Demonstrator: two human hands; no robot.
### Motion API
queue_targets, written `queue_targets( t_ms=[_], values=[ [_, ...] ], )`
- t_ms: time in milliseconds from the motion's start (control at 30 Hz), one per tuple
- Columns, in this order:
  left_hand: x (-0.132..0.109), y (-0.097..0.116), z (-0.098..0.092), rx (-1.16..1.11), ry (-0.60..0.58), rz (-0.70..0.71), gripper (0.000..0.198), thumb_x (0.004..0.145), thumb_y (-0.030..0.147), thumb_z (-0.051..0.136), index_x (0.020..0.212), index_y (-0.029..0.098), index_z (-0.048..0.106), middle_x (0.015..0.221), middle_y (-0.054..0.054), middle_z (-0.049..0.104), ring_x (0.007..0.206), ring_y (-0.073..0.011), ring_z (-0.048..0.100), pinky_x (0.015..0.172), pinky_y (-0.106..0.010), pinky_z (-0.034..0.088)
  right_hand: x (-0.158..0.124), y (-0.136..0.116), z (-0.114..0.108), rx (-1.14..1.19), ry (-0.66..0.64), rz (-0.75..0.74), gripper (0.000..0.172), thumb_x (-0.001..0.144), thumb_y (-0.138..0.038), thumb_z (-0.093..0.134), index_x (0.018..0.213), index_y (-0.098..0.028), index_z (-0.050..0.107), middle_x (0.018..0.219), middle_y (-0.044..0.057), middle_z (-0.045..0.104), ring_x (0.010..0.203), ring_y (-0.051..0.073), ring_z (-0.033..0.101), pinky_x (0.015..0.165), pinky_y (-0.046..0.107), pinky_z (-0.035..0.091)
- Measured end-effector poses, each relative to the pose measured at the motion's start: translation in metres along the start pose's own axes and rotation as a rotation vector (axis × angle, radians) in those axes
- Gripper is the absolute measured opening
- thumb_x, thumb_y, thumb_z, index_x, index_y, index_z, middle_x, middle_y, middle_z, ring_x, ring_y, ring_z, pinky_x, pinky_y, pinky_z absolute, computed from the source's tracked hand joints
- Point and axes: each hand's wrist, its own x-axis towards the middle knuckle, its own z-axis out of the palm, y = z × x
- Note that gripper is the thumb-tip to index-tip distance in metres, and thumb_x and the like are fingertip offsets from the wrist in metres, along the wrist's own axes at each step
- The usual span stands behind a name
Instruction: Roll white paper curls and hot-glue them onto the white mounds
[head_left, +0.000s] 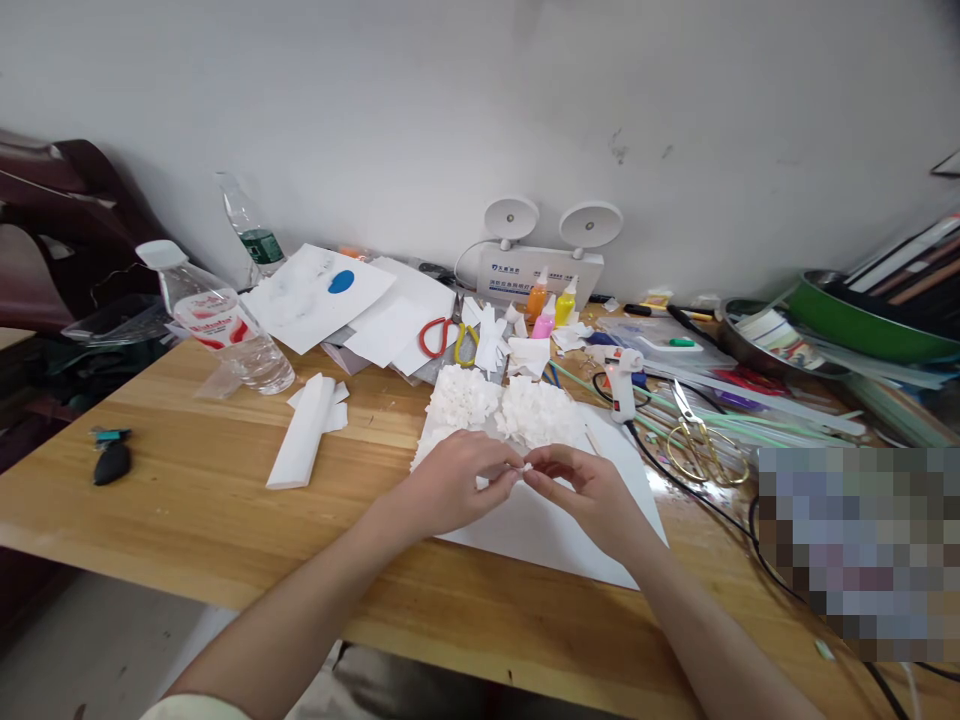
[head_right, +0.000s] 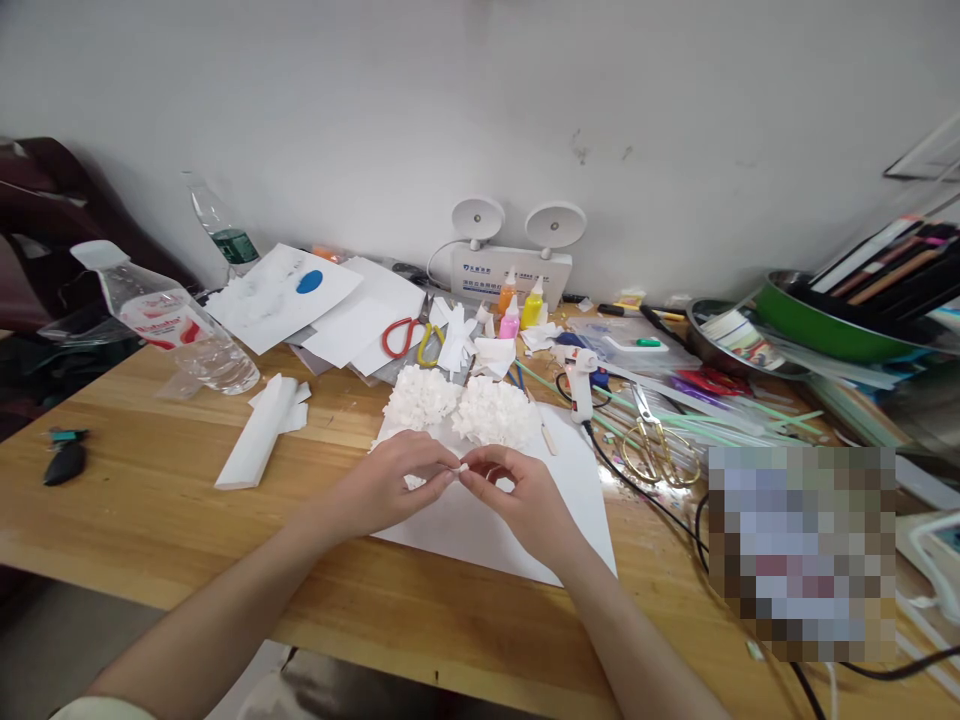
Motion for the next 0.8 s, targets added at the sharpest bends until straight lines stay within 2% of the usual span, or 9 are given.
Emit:
queue_targets(
  t_ms=[267,433,567,800],
  values=[
    [0.0005,0.0011,-0.0026,0.008,0.039,-0.028,0.013,0.08,0.022,0.048,0.078,0.018,0.06,0.074,-0.001,0.065,0.072,-0.0144,0.057,0.071,-0.027,0.041,-0.0008,-0.0002,0.0003,-0.009,0.027,-0.003,0.019,0.075,-0.038,0.057,0.076,-0.019,0.058,0.076,0.003,0.06,0.069,0.015,0.054,0.067,0.03,0.047],
    [0.0008,0.0008,-0.0007,-0.005,0.066,-0.087,0.012,0.08,0.022,0.048,0.077,0.018,0.058,0.075,-0.001,0.064,0.072,-0.0145,0.057,0.071,-0.027,0.041,-0.0025,-0.0028,0.0012,0.005,-0.014,-0.038,0.016,0.076,-0.036,0.056,0.078,-0.02,0.058,0.078,0.002,0.06,0.072,0.015,0.055,0.067,0.029,0.047],
    [0.0012,0.0011,0.0016,-0.016,0.044,-0.088,0.012,0.081,0.021,0.047,0.079,0.018,0.058,0.076,-0.001,0.064,0.073,-0.0141,0.057,0.071,-0.026,0.041,-0.0032,-0.0045,0.0029,0.016,-0.032,-0.064,0.015,0.077,-0.035,0.055,0.08,-0.021,0.058,0.079,0.003,0.06,0.073,0.015,0.055,0.07,0.03,0.047],
    [0.0008,0.0034,0.0008,-0.022,0.038,-0.069,0.01,0.078,0.017,0.048,0.082,0.017,0.057,0.079,-0.001,0.064,0.075,-0.014,0.057,0.074,-0.026,0.041,-0.003,-0.0018,0.0054,-0.015,0.034,-0.077,0.016,0.076,-0.035,0.057,0.08,-0.02,0.059,0.076,0.003,0.062,0.072,0.016,0.056,0.07,0.031,0.048]
  ],
)
